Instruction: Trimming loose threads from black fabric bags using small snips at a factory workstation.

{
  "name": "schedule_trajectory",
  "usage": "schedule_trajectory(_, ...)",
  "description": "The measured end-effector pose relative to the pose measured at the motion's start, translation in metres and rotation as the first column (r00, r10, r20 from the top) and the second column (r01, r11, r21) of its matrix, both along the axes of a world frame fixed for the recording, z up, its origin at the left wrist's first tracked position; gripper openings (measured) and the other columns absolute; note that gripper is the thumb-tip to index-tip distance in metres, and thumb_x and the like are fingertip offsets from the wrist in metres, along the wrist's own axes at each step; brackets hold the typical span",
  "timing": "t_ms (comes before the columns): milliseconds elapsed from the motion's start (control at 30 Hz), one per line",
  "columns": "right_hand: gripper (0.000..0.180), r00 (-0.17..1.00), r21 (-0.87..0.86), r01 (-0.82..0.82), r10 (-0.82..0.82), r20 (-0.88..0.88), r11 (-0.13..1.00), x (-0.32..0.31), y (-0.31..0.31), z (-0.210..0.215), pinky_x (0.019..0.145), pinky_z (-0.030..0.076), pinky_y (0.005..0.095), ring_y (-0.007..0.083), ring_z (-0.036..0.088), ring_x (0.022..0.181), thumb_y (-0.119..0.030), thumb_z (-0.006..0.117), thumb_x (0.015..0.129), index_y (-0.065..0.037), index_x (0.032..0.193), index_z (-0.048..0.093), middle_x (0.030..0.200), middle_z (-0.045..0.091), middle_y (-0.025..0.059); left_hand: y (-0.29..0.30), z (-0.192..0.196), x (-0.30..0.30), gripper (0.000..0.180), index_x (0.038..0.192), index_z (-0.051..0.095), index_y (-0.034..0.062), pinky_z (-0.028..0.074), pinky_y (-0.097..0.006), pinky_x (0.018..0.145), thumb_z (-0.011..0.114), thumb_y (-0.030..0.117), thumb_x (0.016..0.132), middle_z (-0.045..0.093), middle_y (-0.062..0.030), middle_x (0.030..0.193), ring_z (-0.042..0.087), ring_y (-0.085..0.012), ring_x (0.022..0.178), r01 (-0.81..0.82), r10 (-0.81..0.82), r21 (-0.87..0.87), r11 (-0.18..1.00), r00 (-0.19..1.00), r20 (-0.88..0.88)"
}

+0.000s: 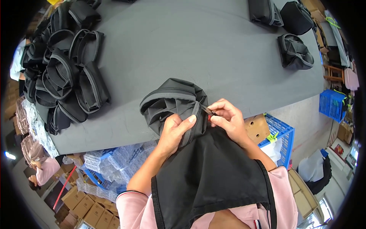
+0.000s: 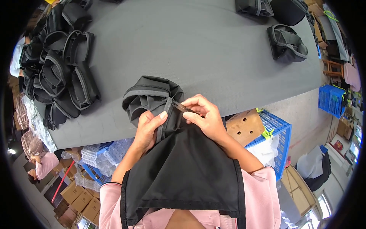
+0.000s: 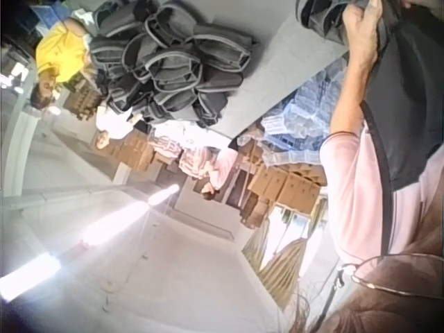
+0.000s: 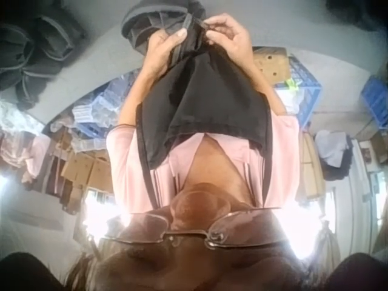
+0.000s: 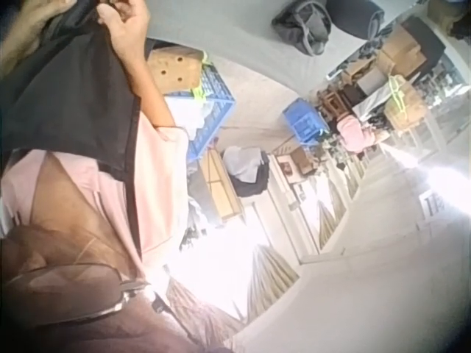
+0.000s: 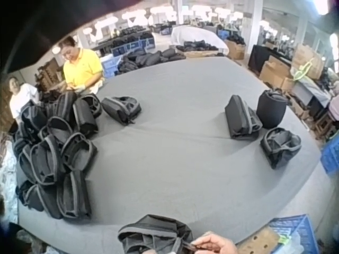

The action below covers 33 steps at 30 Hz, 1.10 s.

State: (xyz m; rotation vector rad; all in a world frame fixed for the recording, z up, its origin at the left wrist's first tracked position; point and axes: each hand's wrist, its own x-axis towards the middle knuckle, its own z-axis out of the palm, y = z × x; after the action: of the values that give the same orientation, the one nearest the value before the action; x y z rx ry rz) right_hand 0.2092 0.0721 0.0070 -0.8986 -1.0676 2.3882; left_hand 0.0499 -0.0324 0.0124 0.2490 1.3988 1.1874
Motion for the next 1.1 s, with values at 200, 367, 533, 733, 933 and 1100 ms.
schedule_trajectory(200,0.02,0.975,0.482,-0.128,0.021,0.221,0.867,0.003,0.007,0.008,0.065,0.045,0.0219,0.0087,0.053,0.076,0.001,0.062,0.08,0.005,0.099,0.057,0.096,0.048,0.005,0.0,0.002,0.003,0.052,0.047,0.031,0.0144,0.016,-0.025,0.038,0.066,0.029,0.083,0.033,0.0085,0.049,0.024,-0.0022,0.044,-0.048,0.049,-0.018,0.999,0.998,0.038)
schedule_trajectory(367,0.02,0.972,0.561,-0.138,0.003,0.234,0.816,0.0,0.016,0.014,0.063,0.043,0.0219,0.0089,0.052,0.073,-0.001,0.067,0.075,0.0,0.095,0.062,0.09,0.052,0.0046,-0.003,0.0,0.001,0.053,0.047,0.03,0.0148,0.015,-0.025,0.038,0.066,0.03,0.083,0.031,0.0088,0.048,0.023,-0.0023,0.044,0.005,-0.005,-0.006,1.0,1.0,0.028)
schedule_trajectory(533,0.021,0.967,0.79,-0.177,-0.044,0.249,0.588,-0.002,0.025,0.014,0.057,0.041,0.0254,0.0141,0.051,0.065,-0.006,0.07,0.071,-0.006,0.091,0.065,0.078,0.054,0.0037,-0.003,0.0,0.002,0.054,0.046,0.03,0.0151,0.015,-0.025,0.037,0.067,0.031,0.082,0.03,0.0088,0.046,0.022,-0.0022,0.043,0.016,-0.016,-0.014,1.0,1.0,0.006)
schedule_trajectory(733,0.019,0.948,0.844,-0.251,-0.055,0.313,0.474,-0.004,0.026,0.018,0.057,0.04,0.027,0.0163,0.05,0.065,-0.008,0.07,0.07,-0.006,0.088,0.066,0.075,0.054,0.0044,-0.004,0.001,0.002,0.054,0.046,0.03,0.015,0.014,-0.026,0.038,0.066,0.031,0.083,0.03,0.0088,0.047,0.022,-0.0022,0.043,0.023,-0.023,0.011,1.0,0.999,0.036)
schedule_trajectory(933,0.02,0.969,0.834,-0.13,-0.11,0.222,0.536,-0.002,0.023,0.026,0.056,0.04,0.0245,0.0126,0.049,0.064,-0.002,0.069,0.07,-0.003,0.089,0.065,0.078,0.053,0.0053,0.017,0.027,-0.001,0.03,0.096,0.061,-0.0031,0.051,-0.028,0.073,0.054,0.025,0.09,0.065,-0.0103,0.092,0.063,-0.0155,0.081,-0.324,0.312,0.043,0.945,0.933,0.177)
schedule_trajectory(1100,0.041,0.957,0.674,-0.092,-0.123,0.264,0.733,-0.029,0.01,0.033,0.06,0.042,0.0248,0.0113,0.045,0.065,-0.011,0.078,0.066,-0.004,0.097,0.053,0.079,0.047,0.0042,0.062,0.005,-0.025,0.032,0.106,0.054,0.0027,0.043,-0.036,0.091,0.045,0.032,0.095,0.06,-0.0078,0.106,0.056,-0.0209,0.1,-0.658,0.614,-0.073,0.75,0.65,0.447)
